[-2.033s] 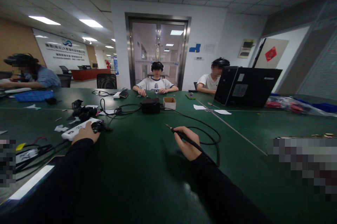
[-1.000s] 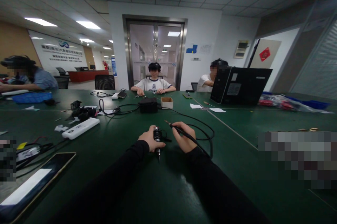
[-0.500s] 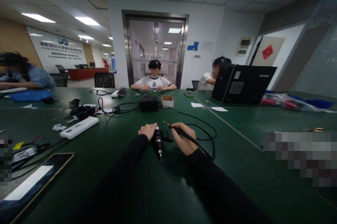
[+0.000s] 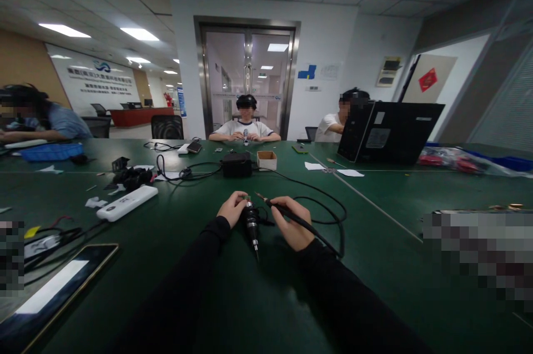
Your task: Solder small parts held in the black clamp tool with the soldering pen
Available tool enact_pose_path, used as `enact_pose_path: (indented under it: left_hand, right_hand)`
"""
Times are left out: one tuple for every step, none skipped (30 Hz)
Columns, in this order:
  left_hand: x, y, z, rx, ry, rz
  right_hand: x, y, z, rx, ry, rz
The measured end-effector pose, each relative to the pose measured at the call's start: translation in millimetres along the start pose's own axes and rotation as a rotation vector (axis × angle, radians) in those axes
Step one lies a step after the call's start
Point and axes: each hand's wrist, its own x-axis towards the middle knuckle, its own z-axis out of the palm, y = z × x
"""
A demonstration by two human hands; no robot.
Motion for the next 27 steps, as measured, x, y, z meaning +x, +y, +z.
enact_pose_path:
  left_hand:
    - [-0.1, -0.8, -0.4, -0.019, 0.005, 0.005]
    - [0.1, -1.2, -0.7, -0.033, 0.011, 0.005]
    - [0.5, -1.4, -0.9, -0.044, 0.014, 0.002]
    - [1.0, -1.4, -1.0, -0.052, 0.012, -0.003]
    - [1.6, -1.2, -1.0, -0.061, 0.007, -0.006]
    - [2.1, -1.1, -1.0, -0.072, 0.002, -0.008]
    - [2.5, -1.0, -0.9, -0.086, 0.0, -0.009]
    - [2.8, -1.0, -0.7, -0.102, -0.003, -0.007]
    - [2.9, -1.1, -0.6, -0.118, -0.005, -0.003]
    - [2.9, -1.4, -0.4, -0.135, -0.008, 0.002]
    - [2.9, -1.6, -0.1, -0.151, -0.011, 0.009]
    - [2.8, -1.9, 0.1, -0.164, -0.016, 0.016]
    - [2.7, -2.1, 0.4, -0.175, -0.02, 0.022]
    - [2.6, -2.2, 0.7, -0.183, -0.022, 0.03]
    - [2.5, -2.2, 1.0, -0.19, -0.022, 0.036]
    - [2.3, -2.0, 1.3, -0.198, -0.02, 0.043]
    - [2.1, -1.6, 1.5, -0.205, -0.016, 0.048]
    - [1.8, -1.0, 1.7, -0.212, -0.013, 0.051]
    - [1.4, -0.3, 1.8, -0.218, -0.009, 0.053]
    - [1.0, 0.5, 1.8, -0.222, -0.006, 0.054]
    - [0.6, 1.3, 1.8, -0.222, -0.003, 0.053]
    - [0.2, 2.1, 1.8, -0.219, -0.001, 0.052]
    - [-0.1, 2.8, 1.7, -0.215, -0.001, 0.05]
    - [-0.3, 3.2, 1.6, -0.211, 0.001, 0.048]
    - [-0.4, 3.5, 1.4, -0.208, 0.0, 0.046]
    - [-0.4, 3.5, 1.3, -0.207, 0.0, 0.044]
    - [-0.3, 3.3, 1.2, -0.211, 0.001, 0.044]
  right_hand:
    - [-0.2, -0.6, 0.1, 0.001, -0.005, -0.003]
    - [-0.4, -0.9, 0.3, 0.0, -0.012, -0.006]
    - [-0.6, -1.0, 0.7, -0.005, -0.019, -0.012]
    - [-0.9, -1.0, 1.3, -0.012, -0.028, -0.018]
    - [-1.3, -0.8, 1.9, -0.017, -0.036, -0.026]
    - [-1.6, -0.6, 2.6, -0.02, -0.045, -0.032]
    - [-2.0, -0.3, 3.4, -0.02, -0.054, -0.037]
    - [-2.3, -0.1, 4.0, -0.017, -0.064, -0.039]
    - [-2.6, 0.0, 4.5, -0.014, -0.071, -0.042]
    - [-2.9, 0.2, 5.0, -0.011, -0.077, -0.044]
    - [-3.1, 0.3, 5.3, -0.01, -0.082, -0.045]
    - [-3.4, 0.5, 5.5, -0.008, -0.089, -0.048]
    - [-3.6, 0.8, 5.7, -0.006, -0.096, -0.053]
    - [-3.9, 1.1, 5.9, -0.002, -0.102, -0.057]
    - [-4.1, 1.6, 6.2, 0.0, -0.108, -0.062]
    - [-4.4, 2.1, 6.4, 0.002, -0.113, -0.064]
    - [-4.7, 2.6, 6.7, 0.002, -0.117, -0.067]
    - [-4.9, 3.1, 6.9, 0.0, -0.117, -0.068]
    - [-5.1, 3.5, 7.1, -0.004, -0.117, -0.07]
    - [-5.3, 3.8, 7.3, -0.008, -0.119, -0.072]
    - [-5.4, 3.9, 7.3, -0.013, -0.121, -0.074]
    - [-5.5, 3.8, 7.3, -0.017, -0.123, -0.076]
    - [-5.6, 3.6, 7.2, -0.02, -0.126, -0.077]
    - [-5.6, 3.3, 7.0, -0.02, -0.127, -0.078]
    - [-5.6, 3.0, 6.8, -0.02, -0.128, -0.079]
    - [-5.6, 2.9, 6.7, -0.02, -0.126, -0.08]
    - [-5.5, 2.8, 6.5, -0.021, -0.123, -0.083]
